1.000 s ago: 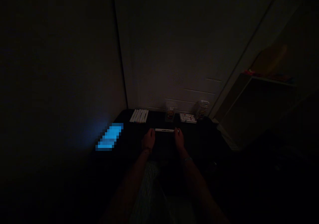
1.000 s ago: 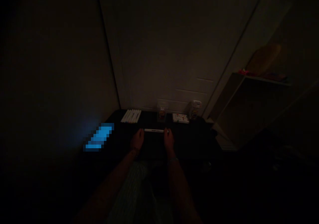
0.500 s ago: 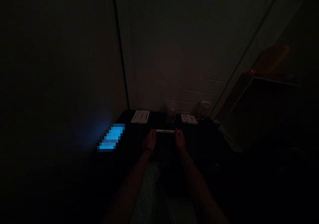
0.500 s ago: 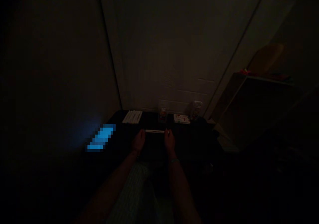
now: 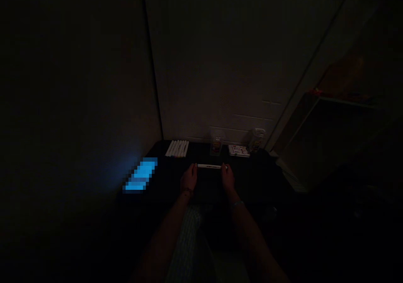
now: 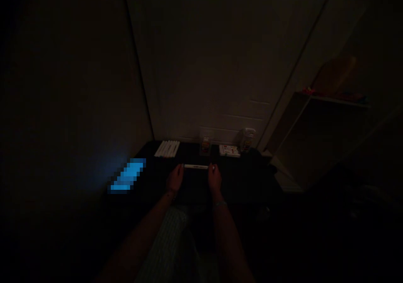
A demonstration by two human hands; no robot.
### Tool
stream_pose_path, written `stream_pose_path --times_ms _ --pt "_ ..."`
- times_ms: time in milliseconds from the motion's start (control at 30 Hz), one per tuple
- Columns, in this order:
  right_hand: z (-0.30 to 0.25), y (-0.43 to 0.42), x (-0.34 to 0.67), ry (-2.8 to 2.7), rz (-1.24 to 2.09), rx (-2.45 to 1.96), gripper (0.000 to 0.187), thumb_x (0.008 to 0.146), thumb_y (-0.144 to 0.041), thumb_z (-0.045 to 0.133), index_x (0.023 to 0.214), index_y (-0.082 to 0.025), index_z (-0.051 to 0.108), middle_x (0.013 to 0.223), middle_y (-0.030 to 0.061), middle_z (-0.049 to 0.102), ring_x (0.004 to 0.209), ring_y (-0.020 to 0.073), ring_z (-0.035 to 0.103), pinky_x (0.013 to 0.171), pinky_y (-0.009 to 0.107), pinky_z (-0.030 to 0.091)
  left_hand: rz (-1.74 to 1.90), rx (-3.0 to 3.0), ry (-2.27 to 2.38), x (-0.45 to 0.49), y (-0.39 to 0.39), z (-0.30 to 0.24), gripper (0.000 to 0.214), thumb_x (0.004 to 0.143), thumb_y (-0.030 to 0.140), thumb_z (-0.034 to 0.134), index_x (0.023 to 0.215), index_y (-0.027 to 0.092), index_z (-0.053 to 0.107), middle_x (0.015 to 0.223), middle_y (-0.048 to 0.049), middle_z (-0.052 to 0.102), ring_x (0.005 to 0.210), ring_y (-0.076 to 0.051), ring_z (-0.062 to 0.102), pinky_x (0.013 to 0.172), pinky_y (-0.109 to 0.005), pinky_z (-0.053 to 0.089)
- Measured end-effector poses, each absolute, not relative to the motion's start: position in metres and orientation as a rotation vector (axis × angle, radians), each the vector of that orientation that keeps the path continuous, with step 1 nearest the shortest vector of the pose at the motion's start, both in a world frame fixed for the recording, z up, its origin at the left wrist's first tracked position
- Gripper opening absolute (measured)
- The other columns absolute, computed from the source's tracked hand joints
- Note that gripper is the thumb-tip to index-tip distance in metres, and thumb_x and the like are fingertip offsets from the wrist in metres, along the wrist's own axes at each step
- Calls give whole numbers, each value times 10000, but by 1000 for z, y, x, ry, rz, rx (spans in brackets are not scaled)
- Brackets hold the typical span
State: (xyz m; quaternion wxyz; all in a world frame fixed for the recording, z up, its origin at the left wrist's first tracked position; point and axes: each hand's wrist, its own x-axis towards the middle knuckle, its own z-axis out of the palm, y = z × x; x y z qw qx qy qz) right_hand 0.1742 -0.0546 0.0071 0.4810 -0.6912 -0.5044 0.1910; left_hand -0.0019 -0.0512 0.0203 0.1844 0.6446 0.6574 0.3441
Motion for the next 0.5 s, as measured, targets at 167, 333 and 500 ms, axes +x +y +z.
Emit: stream_pose_path --times_ms 167,333,500 --pt "7 -54 175 -1219 461 -1673 415 785 -527 235 806 -213 505 721 12 569 641 145 513 575 222 344 958 1746 1895 -1 -53 25 475 808 519 190 1037 252 509 966 -45 605 839 -154 551 638 -219 353" --pt "8 -55 175 -1214 464 -1666 400 787 -521 242 803 -220 504 735 8 573 655 148 519 573 224 340 945 1731 1871 -1 -54 29 456 810 510 208 1015 248 520 935 -38 611 811 -142 551 620 -209 343" --pt "7 -55 174 -1225 439 -1675 405 784 -521 241 805 -220 512 745 10 574 656 148 515 574 225 340 937 1798 1837 0 -55 28 443 773 557 261 960 248 518 826 -3 612 719 -108 540 565 -185 310"
